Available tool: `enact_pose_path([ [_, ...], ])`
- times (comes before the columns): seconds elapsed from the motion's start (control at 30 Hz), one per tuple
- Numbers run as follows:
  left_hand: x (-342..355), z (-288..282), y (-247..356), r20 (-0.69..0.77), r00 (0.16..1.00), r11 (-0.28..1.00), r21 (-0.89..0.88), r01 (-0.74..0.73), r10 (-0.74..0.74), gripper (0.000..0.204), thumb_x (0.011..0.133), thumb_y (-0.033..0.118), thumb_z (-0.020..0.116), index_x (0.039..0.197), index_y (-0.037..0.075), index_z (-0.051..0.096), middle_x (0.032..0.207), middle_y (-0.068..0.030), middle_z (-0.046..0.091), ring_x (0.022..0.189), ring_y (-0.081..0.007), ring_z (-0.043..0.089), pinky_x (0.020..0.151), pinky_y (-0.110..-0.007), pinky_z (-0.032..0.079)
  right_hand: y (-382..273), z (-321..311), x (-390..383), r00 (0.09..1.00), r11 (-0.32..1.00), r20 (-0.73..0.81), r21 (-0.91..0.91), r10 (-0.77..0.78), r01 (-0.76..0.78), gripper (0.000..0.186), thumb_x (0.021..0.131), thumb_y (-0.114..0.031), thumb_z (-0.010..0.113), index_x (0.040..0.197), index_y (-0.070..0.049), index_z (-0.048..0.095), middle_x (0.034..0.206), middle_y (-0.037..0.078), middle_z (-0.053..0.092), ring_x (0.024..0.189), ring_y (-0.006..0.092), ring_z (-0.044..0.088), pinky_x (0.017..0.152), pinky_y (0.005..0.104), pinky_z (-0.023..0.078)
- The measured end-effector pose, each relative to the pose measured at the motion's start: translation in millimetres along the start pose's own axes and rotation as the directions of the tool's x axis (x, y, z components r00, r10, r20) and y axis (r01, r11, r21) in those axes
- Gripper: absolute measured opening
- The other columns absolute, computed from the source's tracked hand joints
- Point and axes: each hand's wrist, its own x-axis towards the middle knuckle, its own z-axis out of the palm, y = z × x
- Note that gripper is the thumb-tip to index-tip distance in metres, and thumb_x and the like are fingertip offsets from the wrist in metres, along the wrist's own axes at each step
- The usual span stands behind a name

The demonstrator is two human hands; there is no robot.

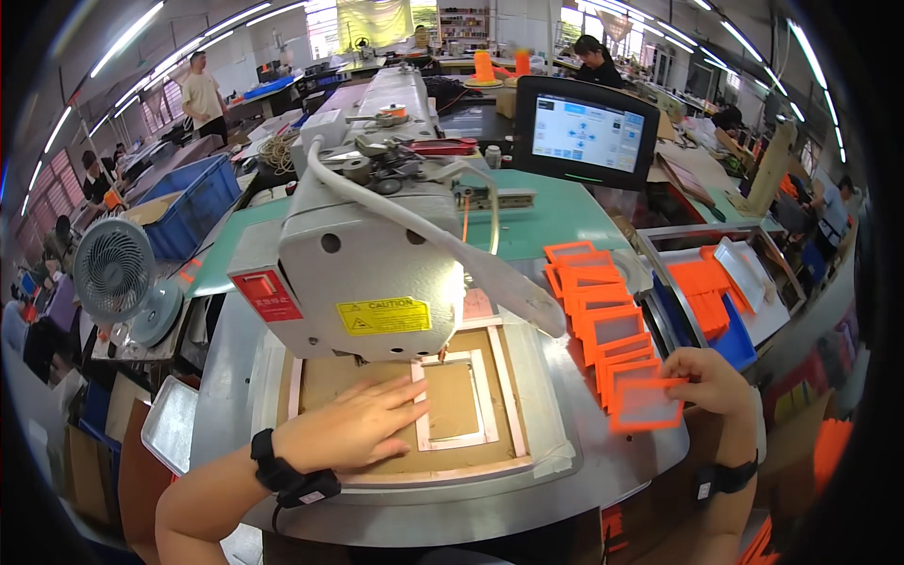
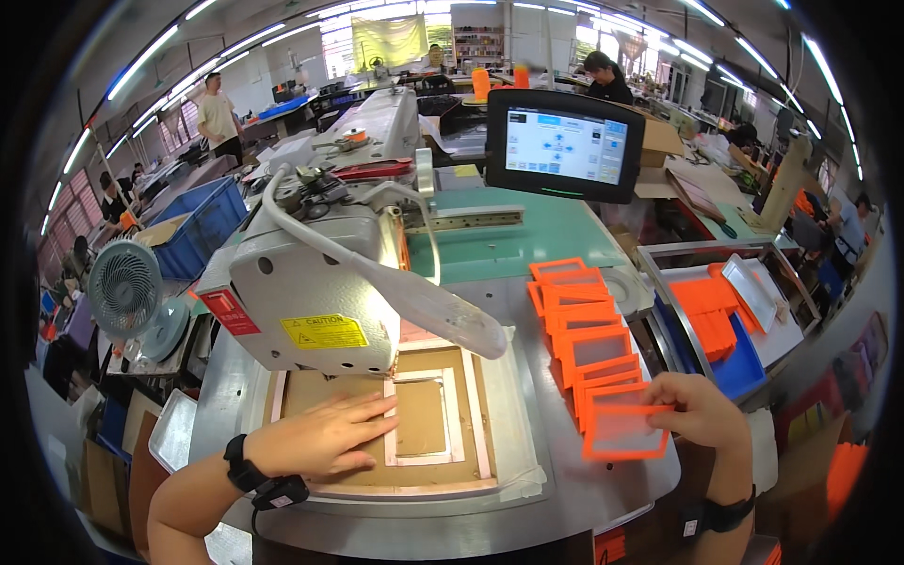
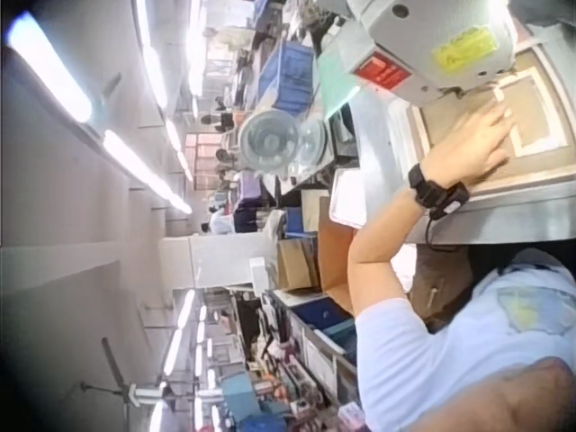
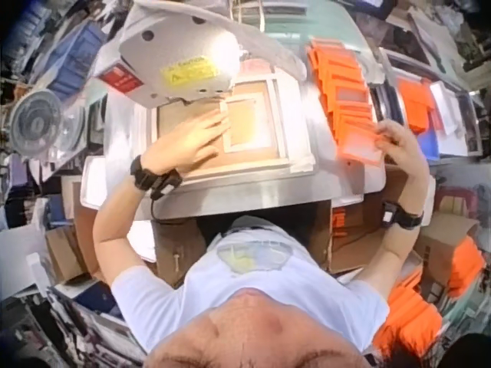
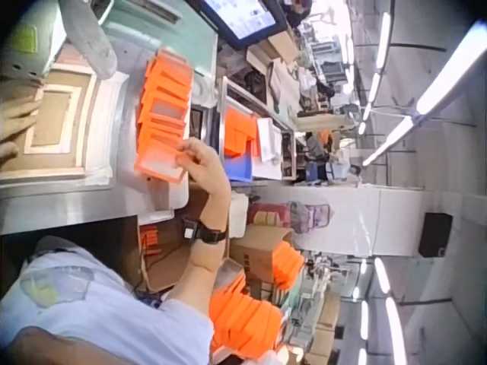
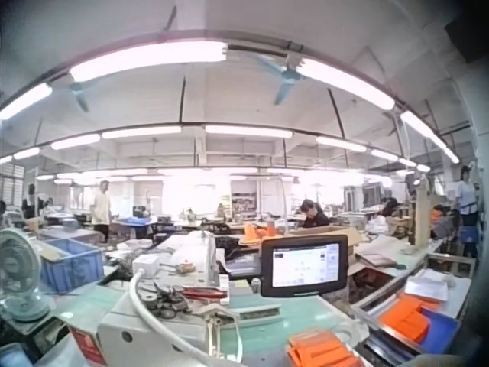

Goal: Operating an automated industrial sewing machine to attach transparent pockets to orange leather or fabric panels.

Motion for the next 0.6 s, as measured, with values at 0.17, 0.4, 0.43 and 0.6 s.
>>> enact_pose_path([
  [0.17, -17, 1, -35, -0.017, 0.994, 0.995, -0.006, 0.104, -0.104, 0.062, 0.091, 0.028, 0.063, 0.142, 0.000, 0.043, 0.152, -0.0196, 0.038, 0.138, -0.0367, 0.039, 0.111, -0.050, 0.035, -65, 49, 55, 0.921, 0.941, 0.249, -0.085, -0.299, 0.329, 0.012, 0.084, -0.005, 0.070, 0.095, -0.003, 0.068, 0.078, 0.003, 0.066, 0.067, 0.0132, 0.063, 0.062, 0.0261, 0.048],
  [0.4, -31, -2, -51, -0.089, 0.956, 0.957, -0.107, 0.271, -0.281, 0.065, 0.087, 0.031, 0.066, 0.141, -0.001, 0.046, 0.143, -0.0229, 0.047, 0.132, -0.0390, 0.043, 0.109, -0.047, 0.036, -85, 153, 168, 0.763, 0.704, 0.342, -0.303, -0.548, 0.642, 0.016, 0.081, -0.011, 0.072, 0.094, -0.004, 0.067, 0.088, 0.014, 0.065, 0.087, 0.0300, 0.064, 0.079, 0.0393, 0.050],
  [0.43, -33, -7, -42, -0.089, 0.956, 0.958, -0.099, 0.269, -0.278, 0.064, 0.088, 0.030, 0.066, 0.140, -0.001, 0.046, 0.143, -0.0228, 0.046, 0.132, -0.0390, 0.043, 0.109, -0.047, 0.037, -91, 167, 165, 0.768, 0.703, 0.338, -0.316, -0.544, 0.637, 0.019, 0.079, -0.012, 0.072, 0.095, -0.003, 0.067, 0.091, 0.016, 0.066, 0.089, 0.0342, 0.065, 0.080, 0.0411, 0.051],
  [0.6, -34, -1, 6, -0.045, 0.999, 0.999, -0.034, 0.010, -0.011, 0.057, 0.091, 0.030, 0.063, 0.138, 0.000, 0.049, 0.146, -0.0210, 0.042, 0.137, -0.0374, 0.039, 0.108, -0.050, 0.039, -86, 189, 169, 0.856, 0.791, 0.289, -0.338, -0.428, 0.509, 0.033, 0.078, -0.012, 0.074, 0.107, 0.000, 0.063, 0.101, 0.022, 0.066, 0.097, 0.0394, 0.064, 0.083, 0.0437, 0.053],
])
